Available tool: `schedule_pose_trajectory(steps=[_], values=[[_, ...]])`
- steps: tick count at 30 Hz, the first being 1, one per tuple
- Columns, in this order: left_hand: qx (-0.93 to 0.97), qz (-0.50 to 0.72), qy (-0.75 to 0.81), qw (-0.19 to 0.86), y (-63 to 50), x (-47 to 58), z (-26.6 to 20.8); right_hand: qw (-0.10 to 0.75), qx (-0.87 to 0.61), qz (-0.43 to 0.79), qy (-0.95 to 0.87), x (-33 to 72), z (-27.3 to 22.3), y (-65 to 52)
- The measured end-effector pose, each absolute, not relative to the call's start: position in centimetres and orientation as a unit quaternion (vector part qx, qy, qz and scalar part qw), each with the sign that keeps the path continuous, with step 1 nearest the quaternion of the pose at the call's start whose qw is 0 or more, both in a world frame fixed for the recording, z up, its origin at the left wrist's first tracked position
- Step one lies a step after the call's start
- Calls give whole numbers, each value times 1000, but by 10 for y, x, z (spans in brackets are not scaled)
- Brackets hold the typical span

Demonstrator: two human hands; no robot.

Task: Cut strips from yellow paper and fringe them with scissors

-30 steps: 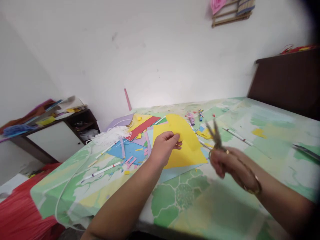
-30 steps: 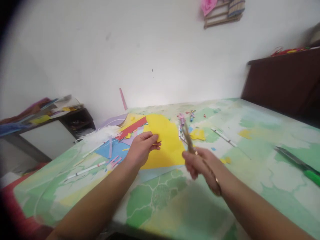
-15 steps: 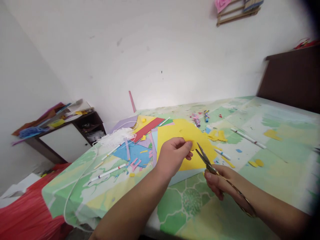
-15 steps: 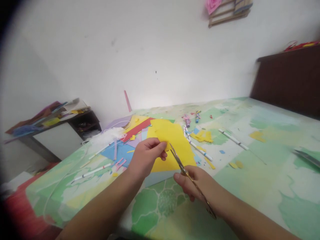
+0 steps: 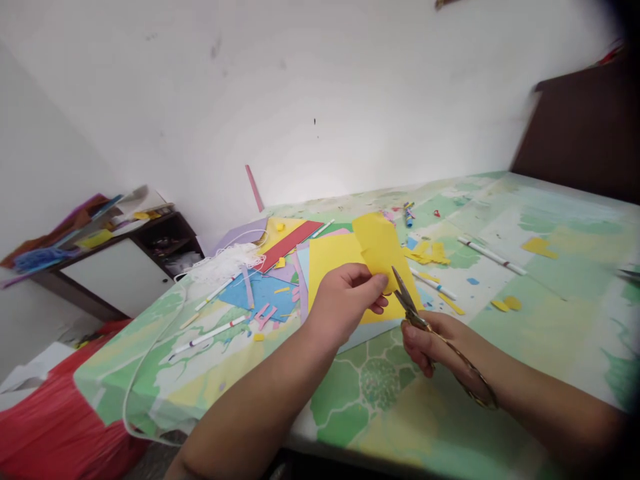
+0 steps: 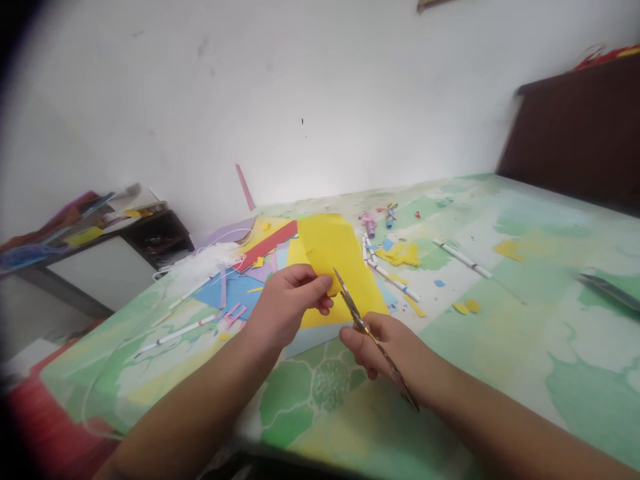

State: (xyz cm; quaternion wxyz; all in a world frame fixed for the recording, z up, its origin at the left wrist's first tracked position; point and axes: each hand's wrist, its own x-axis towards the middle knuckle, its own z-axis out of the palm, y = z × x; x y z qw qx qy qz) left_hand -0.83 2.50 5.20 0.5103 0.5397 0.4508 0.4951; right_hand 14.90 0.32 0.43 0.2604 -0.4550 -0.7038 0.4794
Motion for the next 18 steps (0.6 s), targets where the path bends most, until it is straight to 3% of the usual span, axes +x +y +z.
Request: schedule_pose_trajectory(steps=[18], values=[[537, 472, 447, 538, 22, -9, 52, 276, -456, 496, -685, 148, 0, 0]])
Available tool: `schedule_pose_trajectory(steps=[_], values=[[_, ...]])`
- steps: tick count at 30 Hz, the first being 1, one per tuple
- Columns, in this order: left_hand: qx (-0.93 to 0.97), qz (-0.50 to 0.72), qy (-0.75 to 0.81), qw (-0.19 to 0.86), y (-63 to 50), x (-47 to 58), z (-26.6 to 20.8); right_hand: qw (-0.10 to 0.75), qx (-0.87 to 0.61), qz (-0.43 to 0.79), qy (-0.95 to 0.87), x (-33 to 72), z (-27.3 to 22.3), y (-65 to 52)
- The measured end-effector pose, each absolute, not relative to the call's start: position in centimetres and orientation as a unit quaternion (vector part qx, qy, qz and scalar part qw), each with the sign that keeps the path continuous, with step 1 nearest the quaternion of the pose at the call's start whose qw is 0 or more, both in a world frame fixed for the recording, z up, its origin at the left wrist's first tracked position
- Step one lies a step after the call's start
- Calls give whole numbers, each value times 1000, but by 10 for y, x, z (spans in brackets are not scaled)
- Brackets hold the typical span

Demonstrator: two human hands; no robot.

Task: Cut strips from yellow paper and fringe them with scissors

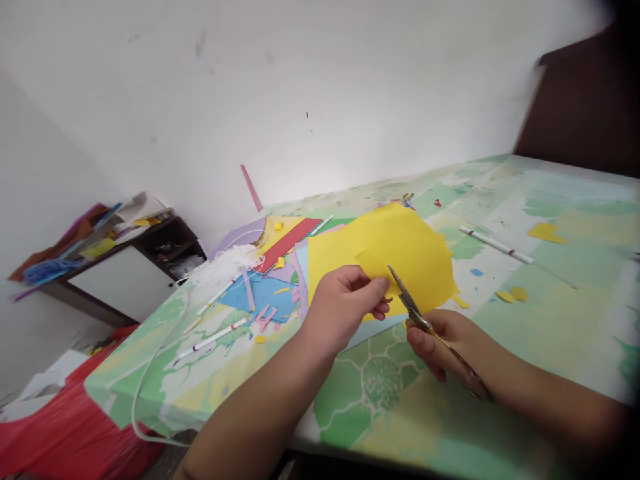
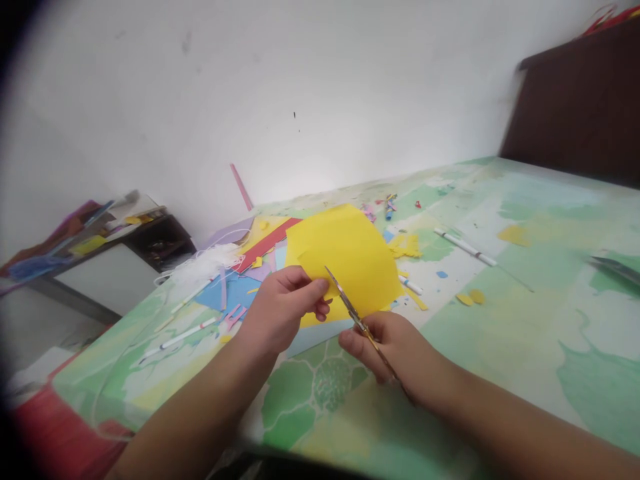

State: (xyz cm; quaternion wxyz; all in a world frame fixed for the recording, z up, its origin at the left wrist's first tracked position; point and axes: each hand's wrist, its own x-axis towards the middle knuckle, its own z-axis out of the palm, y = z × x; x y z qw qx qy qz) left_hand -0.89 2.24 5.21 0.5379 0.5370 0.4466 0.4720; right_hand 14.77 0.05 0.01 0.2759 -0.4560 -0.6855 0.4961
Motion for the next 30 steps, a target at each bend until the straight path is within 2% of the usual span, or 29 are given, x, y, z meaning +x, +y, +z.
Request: schedule_pose_trajectory(steps=[10, 20, 30], values=[[540, 467, 425, 556, 21, -12, 53, 291, -462, 561, -623, 146, -5, -1], [550, 453, 426, 558, 20, -13, 55, 295, -478, 475, -677, 149, -1, 2], [556, 391, 408, 609, 18, -9, 50, 314, -446, 465, -697, 151, -3, 3]])
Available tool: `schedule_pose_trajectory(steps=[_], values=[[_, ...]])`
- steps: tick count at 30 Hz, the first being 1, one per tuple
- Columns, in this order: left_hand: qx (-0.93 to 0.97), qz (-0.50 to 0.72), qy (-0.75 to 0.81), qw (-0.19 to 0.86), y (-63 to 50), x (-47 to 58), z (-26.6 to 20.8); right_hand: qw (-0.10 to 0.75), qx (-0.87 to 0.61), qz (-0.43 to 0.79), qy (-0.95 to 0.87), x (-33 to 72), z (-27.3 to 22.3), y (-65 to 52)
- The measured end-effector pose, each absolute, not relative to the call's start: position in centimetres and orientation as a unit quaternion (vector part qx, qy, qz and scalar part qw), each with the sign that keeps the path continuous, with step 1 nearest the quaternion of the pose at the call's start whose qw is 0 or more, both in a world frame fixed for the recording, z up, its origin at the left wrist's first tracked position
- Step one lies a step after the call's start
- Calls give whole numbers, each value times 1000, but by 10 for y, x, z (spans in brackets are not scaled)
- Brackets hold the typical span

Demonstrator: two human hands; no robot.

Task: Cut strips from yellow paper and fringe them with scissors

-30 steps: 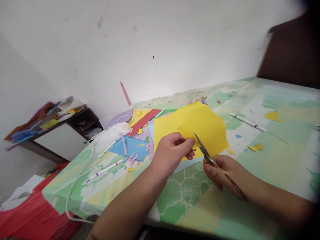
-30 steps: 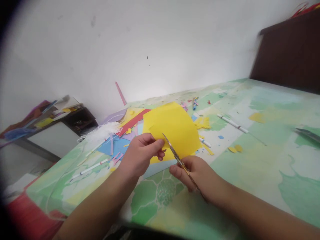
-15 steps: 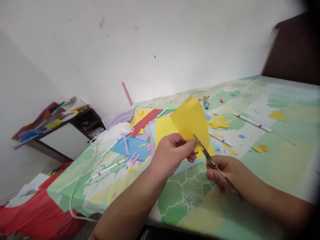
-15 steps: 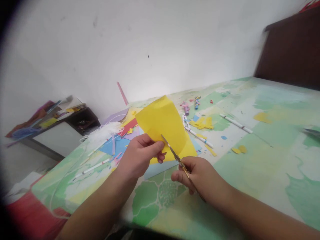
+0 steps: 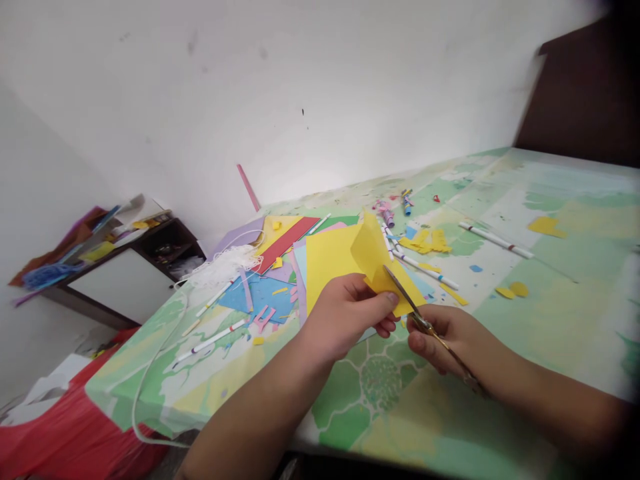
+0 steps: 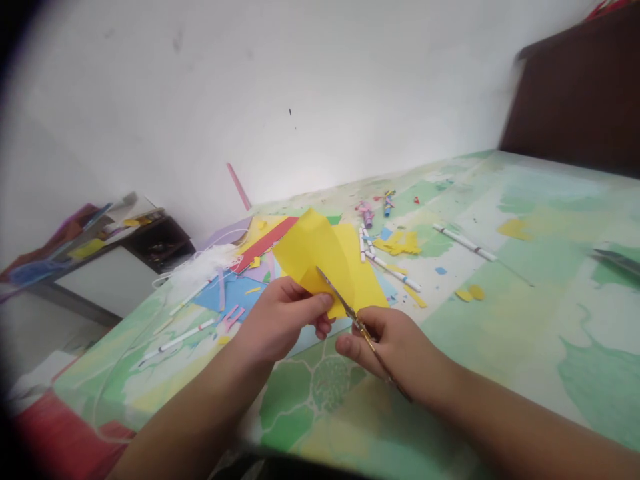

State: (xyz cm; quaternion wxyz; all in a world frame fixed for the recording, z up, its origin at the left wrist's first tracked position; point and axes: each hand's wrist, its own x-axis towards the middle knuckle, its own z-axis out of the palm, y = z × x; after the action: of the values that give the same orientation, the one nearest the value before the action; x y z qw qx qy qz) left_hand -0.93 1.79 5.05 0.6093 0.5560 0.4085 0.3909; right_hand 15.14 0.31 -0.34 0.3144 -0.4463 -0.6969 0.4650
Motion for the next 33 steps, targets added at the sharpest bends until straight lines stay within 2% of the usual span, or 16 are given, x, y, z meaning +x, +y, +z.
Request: schedule_pose_trajectory(steps=[6, 13, 25, 33], values=[[552, 363, 387, 643, 19, -11, 49, 320, -401, 468, -720, 153, -2, 4], [549, 363, 375, 653, 18, -11, 49, 314, -370, 528, -697, 151, -5, 3], [540, 357, 357, 674, 17, -13, 48, 296, -406, 536, -678, 147, -1, 4], [535, 378, 361, 663, 16, -14, 52, 335, -330, 513, -718, 152, -3, 4]])
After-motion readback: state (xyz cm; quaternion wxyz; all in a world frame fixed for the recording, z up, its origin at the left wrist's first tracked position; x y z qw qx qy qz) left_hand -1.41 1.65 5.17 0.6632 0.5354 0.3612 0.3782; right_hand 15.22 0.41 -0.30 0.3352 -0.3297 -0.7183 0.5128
